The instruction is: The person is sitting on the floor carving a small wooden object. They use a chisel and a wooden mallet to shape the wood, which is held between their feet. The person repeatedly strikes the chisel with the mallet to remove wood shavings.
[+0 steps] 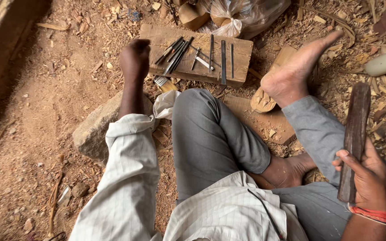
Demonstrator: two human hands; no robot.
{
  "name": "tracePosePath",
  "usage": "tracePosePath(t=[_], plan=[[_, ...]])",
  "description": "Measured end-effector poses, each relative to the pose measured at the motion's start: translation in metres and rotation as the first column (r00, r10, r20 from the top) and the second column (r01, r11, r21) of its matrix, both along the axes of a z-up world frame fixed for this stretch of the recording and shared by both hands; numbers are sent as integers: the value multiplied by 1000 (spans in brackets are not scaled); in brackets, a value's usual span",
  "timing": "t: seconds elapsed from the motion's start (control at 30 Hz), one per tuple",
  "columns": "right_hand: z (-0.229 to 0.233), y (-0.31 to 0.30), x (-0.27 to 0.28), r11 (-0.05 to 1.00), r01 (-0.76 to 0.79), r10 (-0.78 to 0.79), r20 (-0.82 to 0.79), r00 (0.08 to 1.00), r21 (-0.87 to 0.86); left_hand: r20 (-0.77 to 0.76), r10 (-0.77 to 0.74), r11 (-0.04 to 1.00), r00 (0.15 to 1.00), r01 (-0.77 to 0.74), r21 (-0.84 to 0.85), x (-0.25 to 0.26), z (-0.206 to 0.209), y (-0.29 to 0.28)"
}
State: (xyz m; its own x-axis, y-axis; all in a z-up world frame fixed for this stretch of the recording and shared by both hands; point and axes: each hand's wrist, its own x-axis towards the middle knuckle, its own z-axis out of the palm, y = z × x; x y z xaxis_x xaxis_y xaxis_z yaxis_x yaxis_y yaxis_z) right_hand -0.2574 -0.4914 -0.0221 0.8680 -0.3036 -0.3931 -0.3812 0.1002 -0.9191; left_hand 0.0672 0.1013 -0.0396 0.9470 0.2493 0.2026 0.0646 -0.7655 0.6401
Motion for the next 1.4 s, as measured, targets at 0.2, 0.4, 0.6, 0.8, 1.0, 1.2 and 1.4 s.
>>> tracePosePath(t=[0.2, 0.4, 0.6, 0.8, 1.0, 1.2, 1.4], plan=[[-8, 1, 1, 1000, 19, -19, -28, 999, -2, -27, -194, 980, 981, 195, 48, 9, -6, -56], [-1, 4, 5, 999, 39, -39, -48, 998, 11, -273, -287, 955, 918, 296, -11, -8, -5, -114], [4, 6, 8, 995, 47, -45, -30, 999, 84, -138, -383, 924, 913, 382, -38, -12, -1, -149], [0, 5, 6, 993, 72, -70, -23, 997, 92, -425, -236, 921, 874, 341, 190, -13, -17, -213], [1, 5, 0, 993, 91, -91, -7, 996, 77, -319, -56, 898, 946, 187, 397, 1, -69, -252], [5, 11, 10, 997, 52, -53, 10, 999, 60, -185, 22, 925, 983, 50, 376, 11, -82, -257], [2, 8, 3, 995, 70, -70, 3, 998, 66, -278, -94, 973, 956, 148, 178, -13, -48, -266]])
